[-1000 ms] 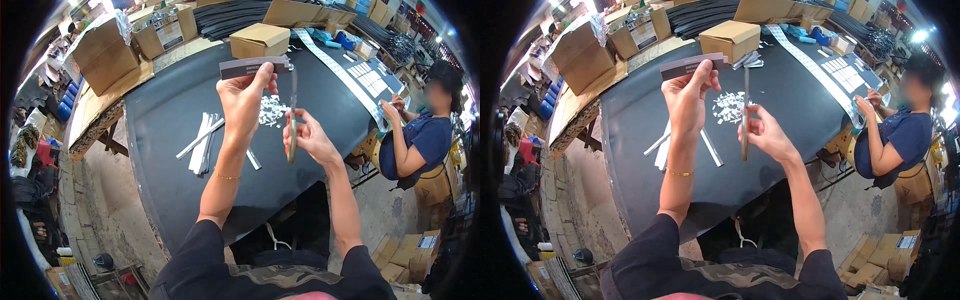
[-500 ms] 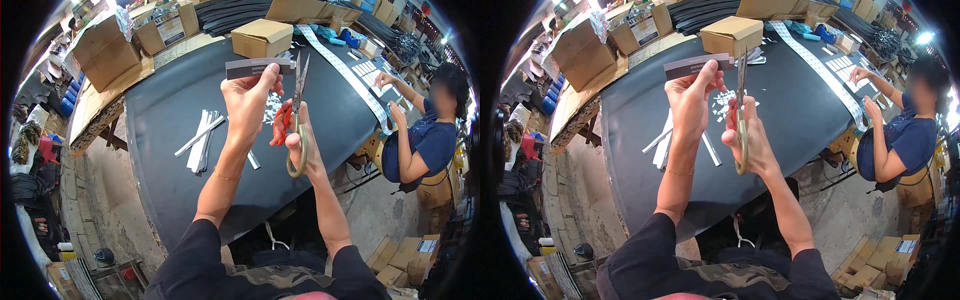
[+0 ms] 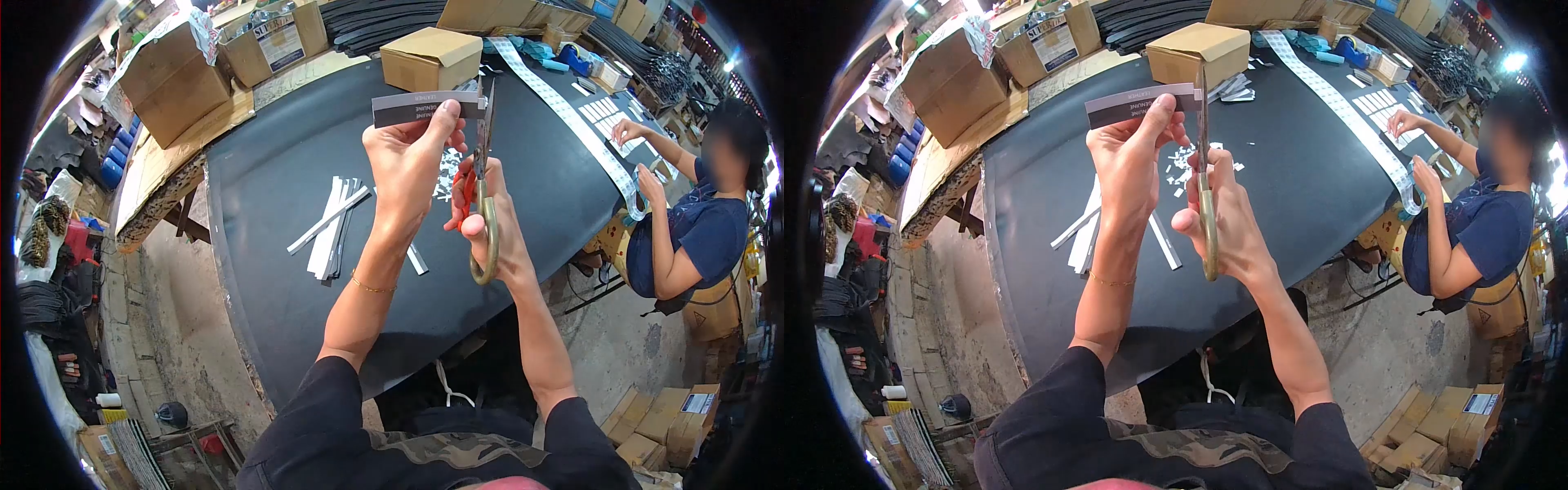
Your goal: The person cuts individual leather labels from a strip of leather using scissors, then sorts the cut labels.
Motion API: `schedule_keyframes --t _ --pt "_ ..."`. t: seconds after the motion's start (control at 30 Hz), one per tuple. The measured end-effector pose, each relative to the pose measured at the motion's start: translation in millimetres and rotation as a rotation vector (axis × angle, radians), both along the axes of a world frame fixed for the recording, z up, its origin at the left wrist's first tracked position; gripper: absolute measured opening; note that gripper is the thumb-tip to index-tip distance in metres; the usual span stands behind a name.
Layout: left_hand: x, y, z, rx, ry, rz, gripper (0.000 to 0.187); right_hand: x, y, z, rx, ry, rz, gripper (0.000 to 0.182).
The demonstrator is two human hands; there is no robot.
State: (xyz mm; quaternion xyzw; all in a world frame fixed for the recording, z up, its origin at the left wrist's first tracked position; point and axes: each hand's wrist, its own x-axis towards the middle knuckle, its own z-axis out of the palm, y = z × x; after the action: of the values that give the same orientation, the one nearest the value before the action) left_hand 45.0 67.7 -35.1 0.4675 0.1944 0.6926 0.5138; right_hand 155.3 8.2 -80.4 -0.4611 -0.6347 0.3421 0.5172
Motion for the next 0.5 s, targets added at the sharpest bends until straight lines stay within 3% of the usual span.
schedule_keyframes --t 0.5 --pt "-1.6 0.1 0.6 0.008 0.042 0.031 0.010 -3.5 2.7 1.7 -0.005 -0.023 -0.032 0.107"
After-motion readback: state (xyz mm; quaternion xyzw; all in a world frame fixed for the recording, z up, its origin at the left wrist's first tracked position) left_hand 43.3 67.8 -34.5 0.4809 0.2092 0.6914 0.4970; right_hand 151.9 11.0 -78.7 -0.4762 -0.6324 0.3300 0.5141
